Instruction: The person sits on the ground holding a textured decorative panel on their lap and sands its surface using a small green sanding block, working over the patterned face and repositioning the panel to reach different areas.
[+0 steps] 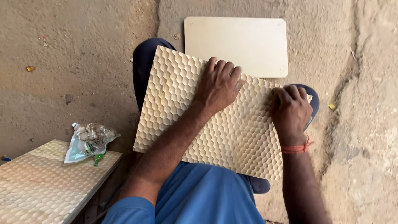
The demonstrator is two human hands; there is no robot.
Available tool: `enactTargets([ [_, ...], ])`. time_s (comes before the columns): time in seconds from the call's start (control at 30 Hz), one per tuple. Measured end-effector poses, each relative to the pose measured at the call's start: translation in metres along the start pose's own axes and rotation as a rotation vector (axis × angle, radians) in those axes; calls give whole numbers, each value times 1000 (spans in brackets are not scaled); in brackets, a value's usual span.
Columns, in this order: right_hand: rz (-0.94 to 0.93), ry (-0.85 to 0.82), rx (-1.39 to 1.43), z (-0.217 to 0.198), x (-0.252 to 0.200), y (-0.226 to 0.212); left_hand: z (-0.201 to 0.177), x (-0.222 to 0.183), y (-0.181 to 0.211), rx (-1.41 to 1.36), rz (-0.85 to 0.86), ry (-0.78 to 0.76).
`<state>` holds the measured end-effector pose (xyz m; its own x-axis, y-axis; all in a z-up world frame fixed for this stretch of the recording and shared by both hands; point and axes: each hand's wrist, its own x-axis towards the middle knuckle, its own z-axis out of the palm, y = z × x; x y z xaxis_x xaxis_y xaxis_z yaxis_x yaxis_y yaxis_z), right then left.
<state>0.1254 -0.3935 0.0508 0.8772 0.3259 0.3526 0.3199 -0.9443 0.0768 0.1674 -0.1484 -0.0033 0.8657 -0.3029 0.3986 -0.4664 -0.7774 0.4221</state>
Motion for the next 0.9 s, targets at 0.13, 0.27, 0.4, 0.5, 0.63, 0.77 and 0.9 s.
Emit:
enactTargets([
  [0.13, 24, -37, -10, -13, 5, -11, 3, -5, 4, -5, -21, -70],
  [0.27, -11, -42, -17, 2, -6, 3, -4, -3, 5, 17, -31, -71],
  [0.4, 25, -70, -22, -12, 5, -10, 2, -5, 4, 14, -4, -45],
  [0.5, 10, -48, -50, -5, -7, -5, -5, -2, 4, 13, -14, -51],
  [0.63, 54, -57, -32, -1, 5, -10, -1, -1, 0, 36, -14, -58],
  [0.77, 46, 32, -32, -8, -1, -19, -7, 2, 2, -10, -53, -48],
  [0.9, 52, 9, 13, 4, -12, -16, -10, -8, 1, -5, -64, -81],
])
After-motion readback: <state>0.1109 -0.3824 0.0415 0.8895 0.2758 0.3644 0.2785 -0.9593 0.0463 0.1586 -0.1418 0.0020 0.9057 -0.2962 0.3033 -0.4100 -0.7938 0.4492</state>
